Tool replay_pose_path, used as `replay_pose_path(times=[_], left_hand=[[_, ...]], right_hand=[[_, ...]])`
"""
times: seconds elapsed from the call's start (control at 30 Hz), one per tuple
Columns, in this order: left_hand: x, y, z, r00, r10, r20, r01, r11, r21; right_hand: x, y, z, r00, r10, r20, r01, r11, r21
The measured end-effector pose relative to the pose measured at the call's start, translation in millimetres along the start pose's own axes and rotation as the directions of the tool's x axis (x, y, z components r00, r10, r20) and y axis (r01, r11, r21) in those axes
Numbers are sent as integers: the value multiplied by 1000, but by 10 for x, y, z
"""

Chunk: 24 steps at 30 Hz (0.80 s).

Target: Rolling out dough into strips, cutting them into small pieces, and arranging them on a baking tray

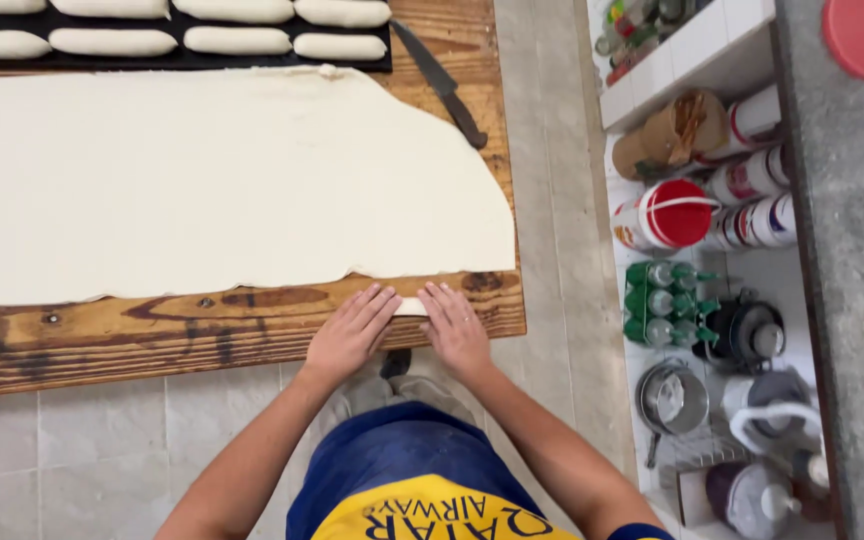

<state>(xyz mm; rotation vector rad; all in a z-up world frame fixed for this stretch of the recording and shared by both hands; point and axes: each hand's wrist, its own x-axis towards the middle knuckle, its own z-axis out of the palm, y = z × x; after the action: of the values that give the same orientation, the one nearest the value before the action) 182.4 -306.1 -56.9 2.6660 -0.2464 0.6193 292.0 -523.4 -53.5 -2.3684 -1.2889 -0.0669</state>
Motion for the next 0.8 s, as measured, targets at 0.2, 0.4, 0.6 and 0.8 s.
replay_pose_path(times=[0.2,0.4,0.6,0.8], left_hand=[[547,198,-22,932,-305,196,331,937,-115],[-73,295,238,969,-222,105,230,971,-71],[-257,189,391,995,-79,-58,68,983,-171],[636,252,51,981,-191,31,180,960,216]], right_hand=[[438,-159,-106,997,29,-66,-30,1000,-11],[-29,-50,49,994,-38,-102,46,995,83],[-90,49,-29,986,-131,-99,145,977,156],[518,20,-86,980,-197,3,194,960,-201]])
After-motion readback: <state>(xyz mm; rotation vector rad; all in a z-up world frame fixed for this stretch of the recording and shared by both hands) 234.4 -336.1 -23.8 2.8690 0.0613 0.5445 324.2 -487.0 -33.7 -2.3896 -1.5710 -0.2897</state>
